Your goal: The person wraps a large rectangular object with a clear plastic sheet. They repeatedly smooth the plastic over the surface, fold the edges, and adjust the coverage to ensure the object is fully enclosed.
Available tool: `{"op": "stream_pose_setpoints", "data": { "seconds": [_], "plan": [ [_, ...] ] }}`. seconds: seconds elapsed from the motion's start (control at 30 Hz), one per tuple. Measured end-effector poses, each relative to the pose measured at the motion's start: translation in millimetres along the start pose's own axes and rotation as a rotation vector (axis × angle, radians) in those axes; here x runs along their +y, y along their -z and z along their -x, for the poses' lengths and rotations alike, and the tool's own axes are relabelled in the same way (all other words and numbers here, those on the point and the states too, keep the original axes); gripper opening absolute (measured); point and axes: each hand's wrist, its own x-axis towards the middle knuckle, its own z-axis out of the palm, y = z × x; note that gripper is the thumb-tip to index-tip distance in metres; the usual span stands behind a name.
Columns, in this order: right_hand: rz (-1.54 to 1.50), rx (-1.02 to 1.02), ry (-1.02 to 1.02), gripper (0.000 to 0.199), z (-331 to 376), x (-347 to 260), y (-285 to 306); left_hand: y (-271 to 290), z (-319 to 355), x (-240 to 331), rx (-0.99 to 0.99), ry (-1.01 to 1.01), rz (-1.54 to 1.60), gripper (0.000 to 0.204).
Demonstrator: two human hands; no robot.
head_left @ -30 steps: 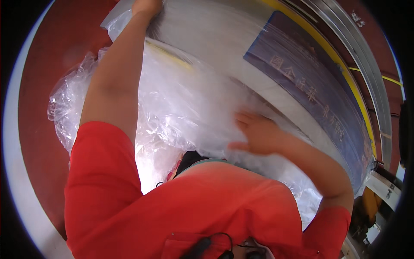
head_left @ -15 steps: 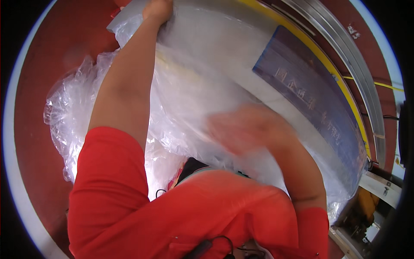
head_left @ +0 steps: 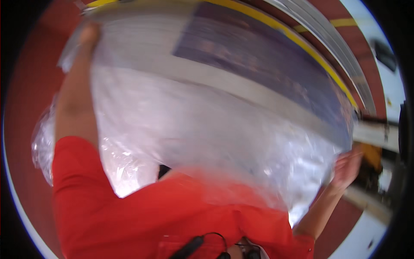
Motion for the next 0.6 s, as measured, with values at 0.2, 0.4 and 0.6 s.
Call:
{"op": "stream_pose_setpoints", "data": {
  "seconds": [0.2,0.4,0.6],
  "plan": [
    [1.669,-0.145,-0.228,0.044,-6,104,-41,-4,-7,-27,0.01,0.313,0.3,0.049],
    [0.683,-0.058,0.279,0.035,36,2,37,-20,-21,-32,-0.012,0.299,0.362,0.048],
    [2.116,-0.304,-0.485,0.063,65,112,33,-44,-35,-65,-0.002,0.289,0.307,0.049]
  ]
}}
